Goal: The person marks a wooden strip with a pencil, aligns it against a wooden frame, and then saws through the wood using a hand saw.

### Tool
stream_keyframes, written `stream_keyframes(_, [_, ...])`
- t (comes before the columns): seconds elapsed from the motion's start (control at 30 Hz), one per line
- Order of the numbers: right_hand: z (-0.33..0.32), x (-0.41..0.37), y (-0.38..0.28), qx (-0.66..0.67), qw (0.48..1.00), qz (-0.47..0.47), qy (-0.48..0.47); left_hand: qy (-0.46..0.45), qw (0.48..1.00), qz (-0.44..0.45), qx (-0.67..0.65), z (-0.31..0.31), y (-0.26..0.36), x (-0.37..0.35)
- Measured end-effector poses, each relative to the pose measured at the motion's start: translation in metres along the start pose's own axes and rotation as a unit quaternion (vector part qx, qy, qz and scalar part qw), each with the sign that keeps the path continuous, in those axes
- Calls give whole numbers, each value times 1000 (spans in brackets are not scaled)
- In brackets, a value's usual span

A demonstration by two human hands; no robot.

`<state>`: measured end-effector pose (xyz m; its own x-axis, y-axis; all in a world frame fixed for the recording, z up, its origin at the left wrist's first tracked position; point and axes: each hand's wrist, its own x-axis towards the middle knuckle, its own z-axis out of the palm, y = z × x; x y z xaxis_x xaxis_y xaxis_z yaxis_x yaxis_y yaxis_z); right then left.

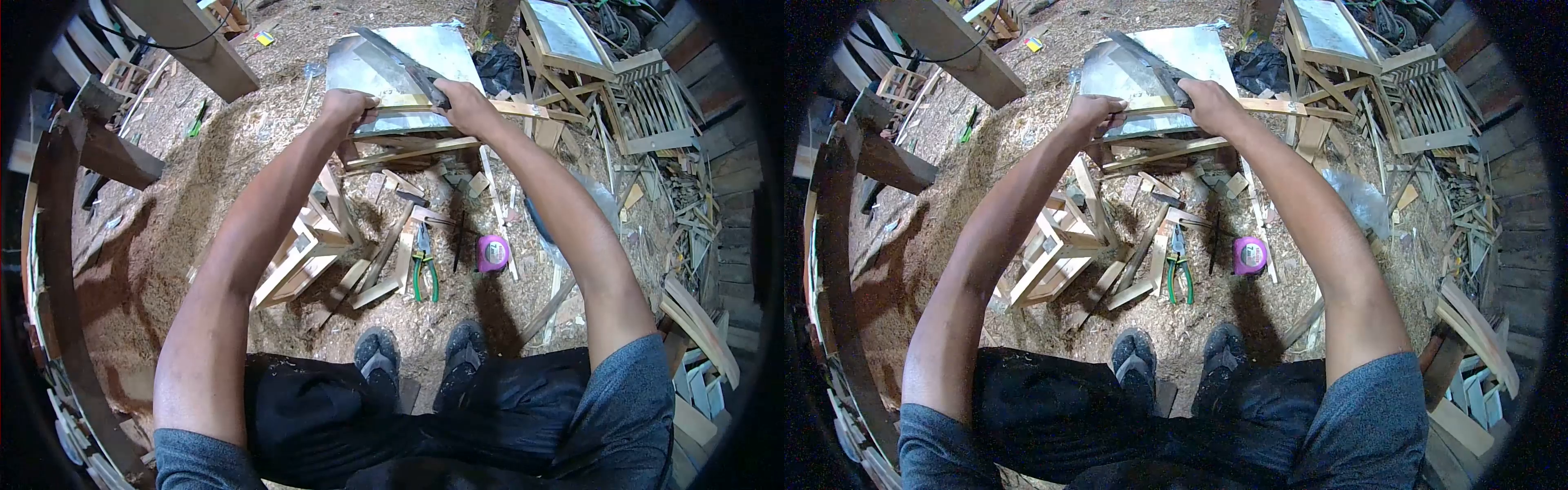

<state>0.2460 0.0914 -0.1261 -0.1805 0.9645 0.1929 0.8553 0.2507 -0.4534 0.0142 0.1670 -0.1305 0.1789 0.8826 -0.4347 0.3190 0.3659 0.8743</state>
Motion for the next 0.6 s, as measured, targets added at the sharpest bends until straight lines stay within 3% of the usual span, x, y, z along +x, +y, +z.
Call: stream_keyframes(0.6, [2, 0, 4, -8, 1000, 8, -20, -14, 1000, 4, 8, -4, 2, 0])
